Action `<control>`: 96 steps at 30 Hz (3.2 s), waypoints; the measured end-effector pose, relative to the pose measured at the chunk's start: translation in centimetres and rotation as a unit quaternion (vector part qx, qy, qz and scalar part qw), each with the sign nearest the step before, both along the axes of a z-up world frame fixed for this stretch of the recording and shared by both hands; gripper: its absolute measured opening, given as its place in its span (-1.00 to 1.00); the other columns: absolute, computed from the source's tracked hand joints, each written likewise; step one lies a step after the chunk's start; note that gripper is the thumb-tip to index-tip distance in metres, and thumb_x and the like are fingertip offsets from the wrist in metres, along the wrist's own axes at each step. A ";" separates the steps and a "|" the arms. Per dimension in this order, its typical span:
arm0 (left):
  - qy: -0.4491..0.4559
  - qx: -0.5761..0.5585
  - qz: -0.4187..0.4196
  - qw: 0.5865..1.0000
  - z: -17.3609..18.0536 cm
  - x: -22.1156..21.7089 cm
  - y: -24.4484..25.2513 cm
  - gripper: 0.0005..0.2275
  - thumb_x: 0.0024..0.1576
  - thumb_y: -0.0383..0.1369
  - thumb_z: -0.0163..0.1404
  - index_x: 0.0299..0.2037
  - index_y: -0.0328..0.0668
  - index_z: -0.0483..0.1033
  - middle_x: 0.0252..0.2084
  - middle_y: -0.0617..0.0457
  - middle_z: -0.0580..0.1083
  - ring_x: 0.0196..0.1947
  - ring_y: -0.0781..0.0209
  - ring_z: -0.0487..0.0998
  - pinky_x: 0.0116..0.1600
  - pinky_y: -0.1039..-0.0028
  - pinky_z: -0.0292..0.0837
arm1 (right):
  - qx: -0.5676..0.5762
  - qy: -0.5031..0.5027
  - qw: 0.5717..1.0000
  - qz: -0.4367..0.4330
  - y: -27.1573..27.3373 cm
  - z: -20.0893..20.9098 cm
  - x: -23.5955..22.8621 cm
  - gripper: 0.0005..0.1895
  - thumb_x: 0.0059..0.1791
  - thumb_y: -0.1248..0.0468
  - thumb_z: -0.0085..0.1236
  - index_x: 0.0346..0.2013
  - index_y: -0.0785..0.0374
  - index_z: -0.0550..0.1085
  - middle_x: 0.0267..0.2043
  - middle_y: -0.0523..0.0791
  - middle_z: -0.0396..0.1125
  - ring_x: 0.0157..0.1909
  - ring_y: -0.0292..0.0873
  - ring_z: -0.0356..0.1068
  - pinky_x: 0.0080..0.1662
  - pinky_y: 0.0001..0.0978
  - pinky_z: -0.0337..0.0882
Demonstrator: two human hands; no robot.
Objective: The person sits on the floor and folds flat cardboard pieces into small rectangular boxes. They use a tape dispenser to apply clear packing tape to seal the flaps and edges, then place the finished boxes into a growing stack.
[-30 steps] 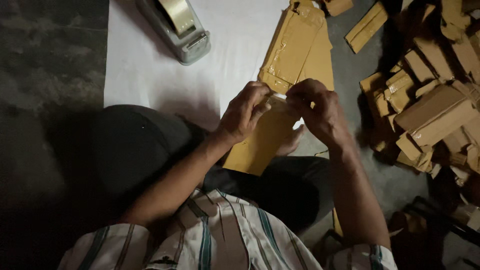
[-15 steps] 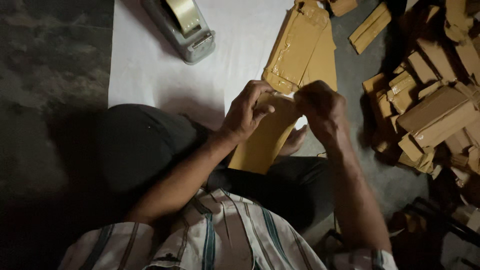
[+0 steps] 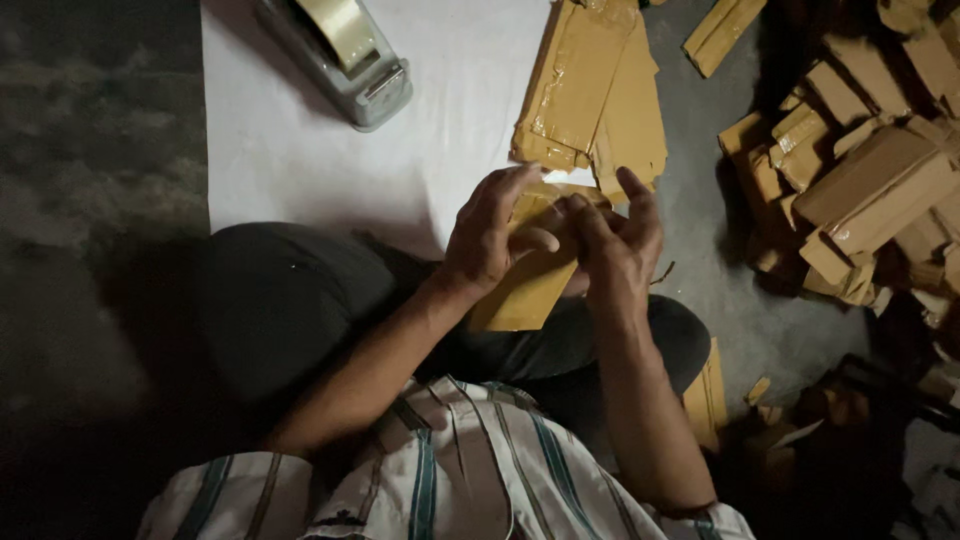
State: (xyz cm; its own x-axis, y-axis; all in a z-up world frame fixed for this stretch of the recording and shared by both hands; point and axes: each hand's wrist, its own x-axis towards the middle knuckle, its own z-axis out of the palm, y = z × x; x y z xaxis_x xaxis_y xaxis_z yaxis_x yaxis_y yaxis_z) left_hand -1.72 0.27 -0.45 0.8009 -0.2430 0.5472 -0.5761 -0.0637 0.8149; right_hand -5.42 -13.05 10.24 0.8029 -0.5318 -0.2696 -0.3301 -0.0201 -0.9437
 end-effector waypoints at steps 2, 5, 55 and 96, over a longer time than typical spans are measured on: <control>-0.019 0.012 -0.010 1.000 0.6 -0.1 0.2 -0.36 0.23 -0.03 0.13 0.40 -0.19 0.20 0.25 -0.11 0.43 0.23 -0.09 0.50 0.32 0.20 0.48 | -0.017 0.029 0.999 -0.023 0.0 0.4 0.2 -0.21 -0.04 0.33 0.22 0.40 0.49 0.08 -0.20 0.11 0.50 -0.25 -0.12 0.55 -0.28 -0.42 0.52; -0.039 0.041 -0.011 0.998 1.2 -0.1 0.5 -0.43 0.17 -0.07 0.18 0.33 -0.12 0.35 0.18 -0.05 0.43 0.19 -0.05 0.50 0.27 0.23 0.50 | -0.019 0.045 0.999 -0.016 -0.2 0.7 -0.1 -0.19 -0.05 0.32 0.24 0.39 0.56 0.10 -0.22 0.07 0.51 -0.28 -0.18 0.54 -0.32 -0.46 0.48; 0.191 0.045 0.012 0.980 0.6 5.4 3.4 -0.47 0.44 0.00 -0.24 0.50 -0.13 0.14 0.39 -0.23 0.37 0.22 -0.03 0.55 0.22 0.32 0.57 | -0.081 -0.144 0.986 0.018 -3.8 -8.5 -5.7 -0.38 0.21 0.12 -0.03 0.50 0.28 0.09 0.45 0.04 0.16 0.47 -0.08 0.15 0.40 -0.24 0.18; 0.550 -0.347 -0.308 0.694 -0.3 6.7 5.7 -0.31 0.07 -0.21 0.01 0.46 -0.17 0.16 0.33 -0.12 0.36 0.23 -0.11 0.45 0.12 -0.03 0.50 | -0.510 -0.303 0.737 0.326 -9.0 0.0 -2.1 -0.50 -0.04 0.18 0.43 0.15 -0.31 0.48 0.52 -0.01 -0.04 0.59 0.07 -0.10 0.43 0.17 0.22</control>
State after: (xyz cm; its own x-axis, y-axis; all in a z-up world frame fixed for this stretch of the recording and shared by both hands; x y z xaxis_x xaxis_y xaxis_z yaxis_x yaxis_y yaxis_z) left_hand 4.96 5.99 -0.75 0.6881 -0.7084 -0.1574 0.6760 0.5469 0.4939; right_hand -7.49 -22.08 10.27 0.7864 0.3406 0.5153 0.5377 -0.7881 -0.2995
